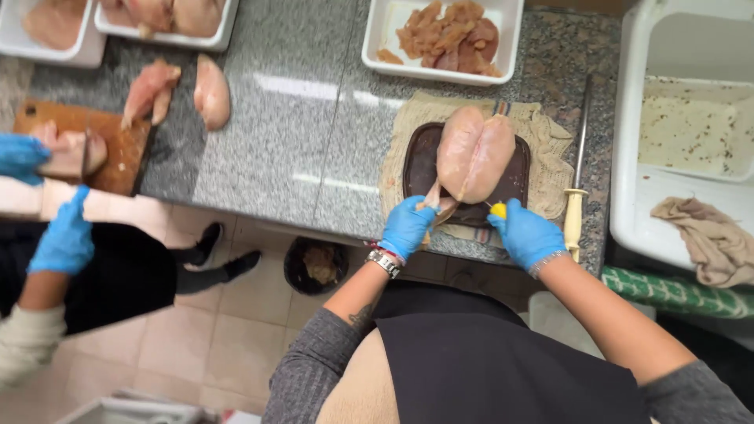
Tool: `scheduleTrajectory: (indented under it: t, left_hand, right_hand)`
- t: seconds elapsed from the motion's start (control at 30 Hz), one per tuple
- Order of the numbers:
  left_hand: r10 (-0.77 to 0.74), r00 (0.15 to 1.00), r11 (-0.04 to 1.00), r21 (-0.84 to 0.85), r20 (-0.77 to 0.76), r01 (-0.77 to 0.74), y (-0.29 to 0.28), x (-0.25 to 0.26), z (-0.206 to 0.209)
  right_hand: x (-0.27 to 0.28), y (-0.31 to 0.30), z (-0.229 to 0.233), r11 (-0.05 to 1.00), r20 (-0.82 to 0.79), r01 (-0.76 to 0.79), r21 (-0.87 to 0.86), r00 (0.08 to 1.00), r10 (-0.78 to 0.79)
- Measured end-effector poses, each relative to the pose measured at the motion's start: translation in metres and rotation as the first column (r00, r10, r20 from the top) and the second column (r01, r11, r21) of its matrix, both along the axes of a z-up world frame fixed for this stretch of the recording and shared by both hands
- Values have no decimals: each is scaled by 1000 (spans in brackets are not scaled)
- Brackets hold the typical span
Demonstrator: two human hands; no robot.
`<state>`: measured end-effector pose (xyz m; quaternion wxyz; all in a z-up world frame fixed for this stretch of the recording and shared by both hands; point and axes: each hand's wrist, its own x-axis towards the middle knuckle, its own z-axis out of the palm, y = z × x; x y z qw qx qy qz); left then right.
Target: Cutting and trimming raw chicken breasts on a cutting board in a commercial kitchen prep area.
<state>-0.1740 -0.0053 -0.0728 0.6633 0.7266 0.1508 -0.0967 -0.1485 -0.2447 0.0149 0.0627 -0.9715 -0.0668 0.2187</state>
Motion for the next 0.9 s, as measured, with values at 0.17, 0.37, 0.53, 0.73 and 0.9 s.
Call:
scheduleTrajectory:
  t: [0.17, 0.37, 0.53, 0.73, 0.9]
  left_hand:
    - [73, 996, 961, 262, 59, -85, 1, -32, -16]
    - [221, 968, 975, 57, -122, -215, -26, -62, -8]
    - [154, 979, 981, 136, -136, -136, -40, -72, 10]
    - [7, 981, 833, 541, 195, -113, 14, -74, -18]
    - [31, 993, 859, 504, 117, -86, 104, -121, 27]
  right_hand:
    - [-10, -71, -18, 995, -140, -93, 32, 985, 97]
    - [-30, -41, 35, 945, -137, -312, -99, 945, 297]
    - [-25, 1, -14, 965, 66, -212, 152, 977, 204]
    - [-4, -18, -14, 981, -46, -191, -34, 981, 189]
    - [-11, -40, 17, 954, -32, -250, -166, 968, 248]
